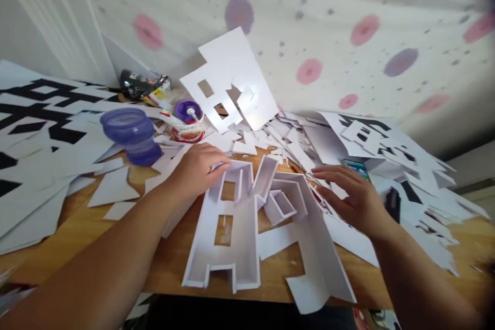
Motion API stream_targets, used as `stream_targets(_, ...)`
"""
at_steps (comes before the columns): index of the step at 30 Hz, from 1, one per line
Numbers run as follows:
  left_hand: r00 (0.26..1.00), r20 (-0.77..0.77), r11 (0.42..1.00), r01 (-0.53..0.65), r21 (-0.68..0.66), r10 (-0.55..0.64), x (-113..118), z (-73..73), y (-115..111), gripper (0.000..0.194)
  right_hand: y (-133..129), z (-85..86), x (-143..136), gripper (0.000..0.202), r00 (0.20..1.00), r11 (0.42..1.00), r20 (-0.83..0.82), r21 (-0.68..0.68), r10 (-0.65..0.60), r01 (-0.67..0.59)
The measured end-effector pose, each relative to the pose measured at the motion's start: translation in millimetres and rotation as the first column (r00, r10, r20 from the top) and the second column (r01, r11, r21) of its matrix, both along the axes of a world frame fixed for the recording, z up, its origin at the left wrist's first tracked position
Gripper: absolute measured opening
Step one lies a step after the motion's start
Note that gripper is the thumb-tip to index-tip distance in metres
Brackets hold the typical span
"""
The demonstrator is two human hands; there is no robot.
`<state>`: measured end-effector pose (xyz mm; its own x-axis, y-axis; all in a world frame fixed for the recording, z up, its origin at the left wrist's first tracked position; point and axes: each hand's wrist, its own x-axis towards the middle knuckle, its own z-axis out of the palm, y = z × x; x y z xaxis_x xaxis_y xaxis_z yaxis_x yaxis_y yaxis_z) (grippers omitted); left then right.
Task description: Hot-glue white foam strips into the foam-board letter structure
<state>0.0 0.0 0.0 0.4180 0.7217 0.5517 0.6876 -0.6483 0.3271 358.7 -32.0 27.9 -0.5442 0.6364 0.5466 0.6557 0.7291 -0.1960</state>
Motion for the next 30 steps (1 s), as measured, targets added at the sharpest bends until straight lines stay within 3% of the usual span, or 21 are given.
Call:
stream_targets(2, 0.999, -0.049, 1.000, 0.012, -0.013, -0.013, 2, 0.4, 1, 0.019, 1, 10.3, -44, 0.025, 0.990, 0.988, 0.050, -0.083, 0.135, -0.131)
stream_targets(4, 0.996, -0.087, 0.999, 0.016, -0.040, -0.020, 3, 0.8, 0, 0.017, 5, 12.7, -81, 0.026, 0.970, 0.972, 0.132, -0.149, 0.204, -0.184)
stream_targets(9, 0.991, -0.135, 0.987, -0.024, -0.158, 0.002, 2, 2.5, -4, 0.018, 20, -2.0, -133, 0.039, 0.925, 0.982, 0.359, -0.179, 0.125, -0.063)
stream_targets(13, 0.972, -0.232, 0.967, -0.033, -0.251, -0.027, -1, 8.1, -8, 0.023, 29, -12.0, -143, 0.047, 0.911, 0.985, 0.406, -0.171, 0.078, -0.008)
stream_targets(18, 0.945, -0.314, 0.931, -0.031, -0.363, -0.091, -6, 14.6, -13, 0.021, 31, -11.1, -145, 0.045, 0.911, 0.972, 0.390, -0.231, 0.134, -0.044)
stream_targets(22, 0.948, -0.305, 0.926, -0.030, -0.376, -0.093, -7, 14.7, -14, 0.019, 32, -12.2, -146, 0.050, 0.898, 0.977, 0.413, -0.199, 0.150, -0.072)
stream_targets(30, 0.964, -0.261, 0.926, -0.046, -0.374, -0.058, -7, 13.4, -15, 0.013, 40, -25.6, -141, 0.040, 0.930, 0.966, 0.291, -0.190, 0.226, -0.176)
